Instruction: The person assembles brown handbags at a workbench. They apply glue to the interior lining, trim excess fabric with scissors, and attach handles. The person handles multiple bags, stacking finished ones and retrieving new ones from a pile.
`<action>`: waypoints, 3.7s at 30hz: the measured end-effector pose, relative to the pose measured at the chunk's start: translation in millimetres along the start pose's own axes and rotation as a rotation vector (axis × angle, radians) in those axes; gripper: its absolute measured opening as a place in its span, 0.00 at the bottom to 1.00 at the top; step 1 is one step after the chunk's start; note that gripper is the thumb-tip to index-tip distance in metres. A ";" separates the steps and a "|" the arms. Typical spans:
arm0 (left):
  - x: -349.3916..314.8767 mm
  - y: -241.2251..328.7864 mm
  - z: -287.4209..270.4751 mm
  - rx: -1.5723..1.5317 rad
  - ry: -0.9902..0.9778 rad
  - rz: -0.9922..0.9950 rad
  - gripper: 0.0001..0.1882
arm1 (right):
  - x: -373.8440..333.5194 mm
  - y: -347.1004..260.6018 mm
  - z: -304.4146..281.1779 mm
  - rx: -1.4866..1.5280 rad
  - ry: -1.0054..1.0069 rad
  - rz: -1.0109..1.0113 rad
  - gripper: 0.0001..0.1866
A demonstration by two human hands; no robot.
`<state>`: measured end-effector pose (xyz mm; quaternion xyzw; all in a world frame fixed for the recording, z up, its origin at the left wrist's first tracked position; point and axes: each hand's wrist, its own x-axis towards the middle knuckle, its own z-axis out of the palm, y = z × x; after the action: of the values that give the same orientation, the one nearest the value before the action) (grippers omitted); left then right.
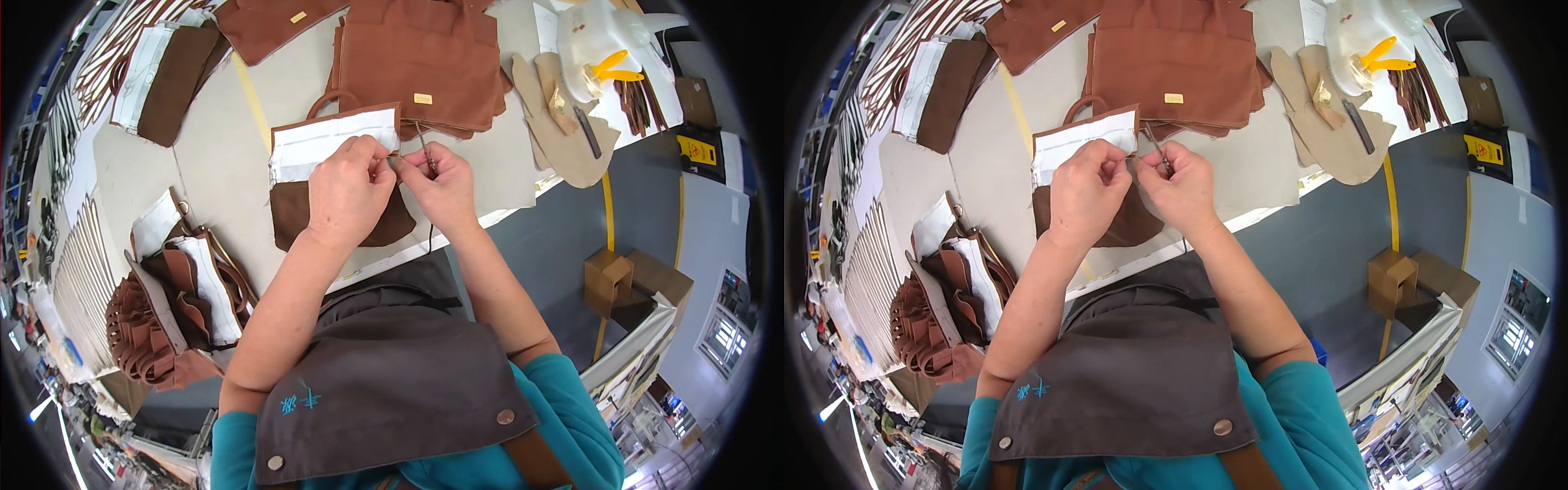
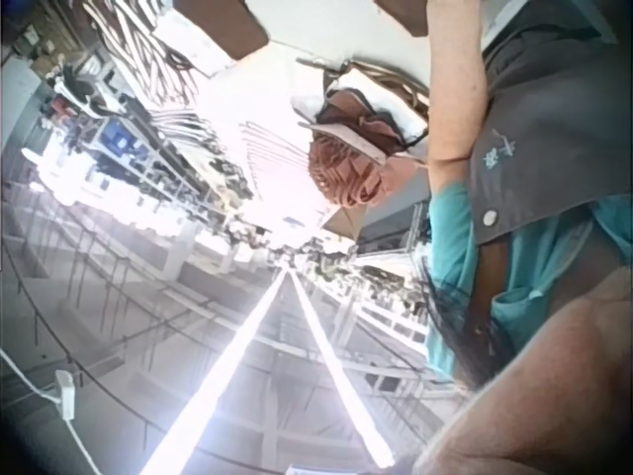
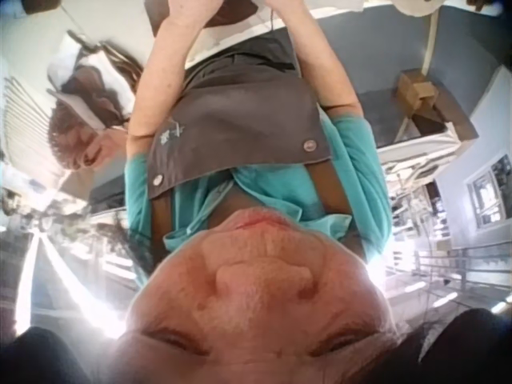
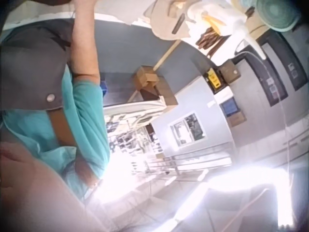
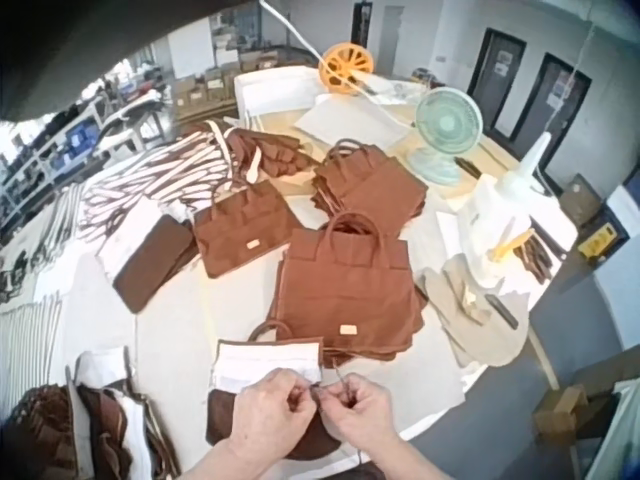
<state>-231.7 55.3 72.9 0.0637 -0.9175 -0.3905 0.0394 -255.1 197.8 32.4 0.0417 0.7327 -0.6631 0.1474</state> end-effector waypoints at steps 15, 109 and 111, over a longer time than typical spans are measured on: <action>-4.4 -5.1 -8.1 0.000 0.025 0.017 0.05 | -2.6 -23.8 8.0 -0.252 0.007 -0.050 0.10; -46.0 -17.0 -185.4 -1.056 -0.247 -0.203 0.05 | 14.0 11.9 6.5 0.249 0.048 0.264 0.11; -39.8 -4.4 -180.1 -0.961 -0.224 -0.222 0.04 | 6.0 -19.2 8.3 0.292 0.067 0.183 0.11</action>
<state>-169.9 -70.0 193.5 0.0933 -0.6203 -0.7751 -0.0761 -264.4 186.5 48.5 0.1512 0.6262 -0.7445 0.1751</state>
